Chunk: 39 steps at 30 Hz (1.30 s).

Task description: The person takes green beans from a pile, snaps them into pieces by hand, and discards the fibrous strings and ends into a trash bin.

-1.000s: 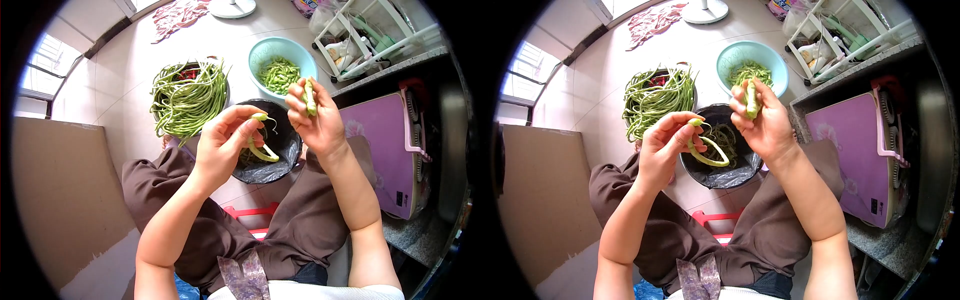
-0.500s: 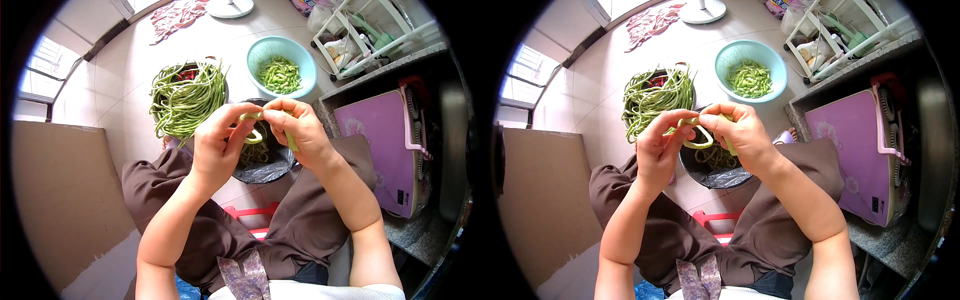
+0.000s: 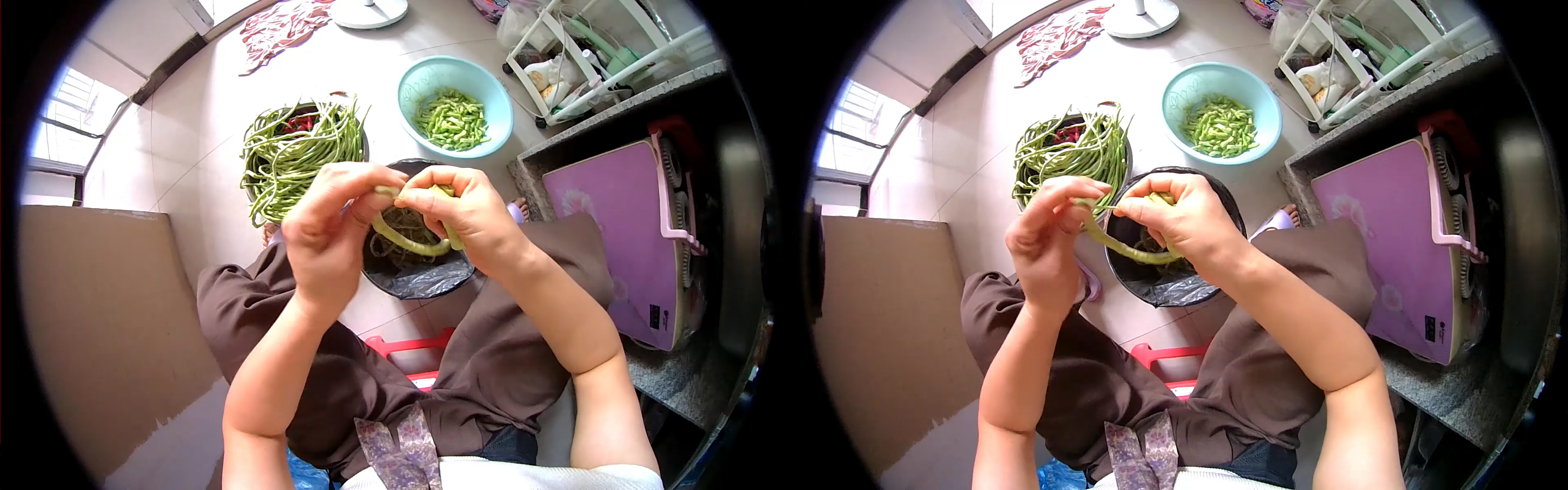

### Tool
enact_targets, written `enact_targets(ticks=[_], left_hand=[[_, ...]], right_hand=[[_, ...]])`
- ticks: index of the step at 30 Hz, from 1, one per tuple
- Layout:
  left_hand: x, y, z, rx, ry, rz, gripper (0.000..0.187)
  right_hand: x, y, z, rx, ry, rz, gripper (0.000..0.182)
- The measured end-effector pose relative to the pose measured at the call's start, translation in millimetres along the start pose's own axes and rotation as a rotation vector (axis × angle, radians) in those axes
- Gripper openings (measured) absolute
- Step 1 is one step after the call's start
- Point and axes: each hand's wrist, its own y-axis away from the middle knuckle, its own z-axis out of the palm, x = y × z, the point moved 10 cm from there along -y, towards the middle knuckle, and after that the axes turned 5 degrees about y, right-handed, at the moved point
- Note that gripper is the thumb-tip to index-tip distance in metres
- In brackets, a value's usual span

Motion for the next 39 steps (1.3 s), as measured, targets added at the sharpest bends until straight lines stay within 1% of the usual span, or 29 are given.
enact_targets(ticks=[1,3,4,5,7,11,13,15,19,21,23,26,27,28,29,30,31,33,35,37,39], left_hand=[[-8,-1,-6,-0.004,0.057,-0.039,0.013],[-19,-3,-15,0.085,0.317,-0.145,0.013],[-18,-5,-17,0.083,0.356,-0.158,0.019],[-18,-6,-19,0.085,0.356,-0.158,0.019],[-23,-6,-19,0.074,0.486,-0.213,0.024],[-19,-7,-21,0.065,0.513,-0.196,0.024],[-17,-9,-24,0.061,0.511,-0.180,0.023],[-14,-10,-29,0.055,0.509,-0.165,0.023],[-9,-13,-45,0.097,0.475,-0.160,0.021],[-4,-15,-56,0.141,0.393,-0.116,0.021],[-2,-16,-61,0.163,0.331,-0.117,0.022],[-3,-16,-64,0.171,0.268,-0.170,0.023],[-9,-14,-63,0.170,0.176,-0.245,0.022],[-15,-12,-63,0.169,0.082,-0.322,0.022],[-20,-11,-60,0.197,0.046,-0.350,0.020],[-26,-8,-59,0.184,0.042,-0.392,0.019],[-31,-6,-59,0.170,0.037,-0.432,0.019],[-35,-4,-56,0.166,0.031,-0.466,0.018],[-39,-2,-53,0.136,-0.008,-0.495,0.017],[-44,1,-50,0.130,0.004,-0.531,0.018],[-53,5,-44,0.085,0.009,-0.580,0.020]], right_hand=[[1,-2,0,-0.001,0.057,-0.002,0.012],[1,-2,-2,-0.007,0.082,-0.002,0.013],[3,-1,-1,-0.034,0.130,0.050,0.014],[6,0,0,-0.060,0.179,0.102,0.015],[7,-2,-3,-0.045,0.196,0.106,0.016],[5,-2,-7,-0.047,0.223,0.119,0.014],[4,-3,-12,-0.032,0.277,0.112,0.013],[7,-2,-16,-0.029,0.255,0.127,0.012],[13,-2,-21,-0.051,0.284,0.161,0.011],[14,-3,-31,0.013,0.368,0.142,0.012],[19,-6,-40,0.028,0.379,0.154,0.013],[39,-8,-50,-0.016,0.592,0.253,0.014],[47,-10,-53,-0.018,0.592,0.255,0.014],[48,-12,-56,0.001,0.812,0.183,0.015],[46,-14,-56,0.018,1.031,0.107,0.016],[48,-13,-56,0.026,1.157,0.122,0.018],[51,-13,-56,0.023,1.156,0.125,0.018],[58,-13,-53,-0.020,1.296,0.098,0.020],[58,-14,-53,0.000,1.289,0.076,0.019],[55,-14,-51,0.020,1.348,0.136,0.017],[55,-13,-50,0.021,1.356,0.142,0.018]])
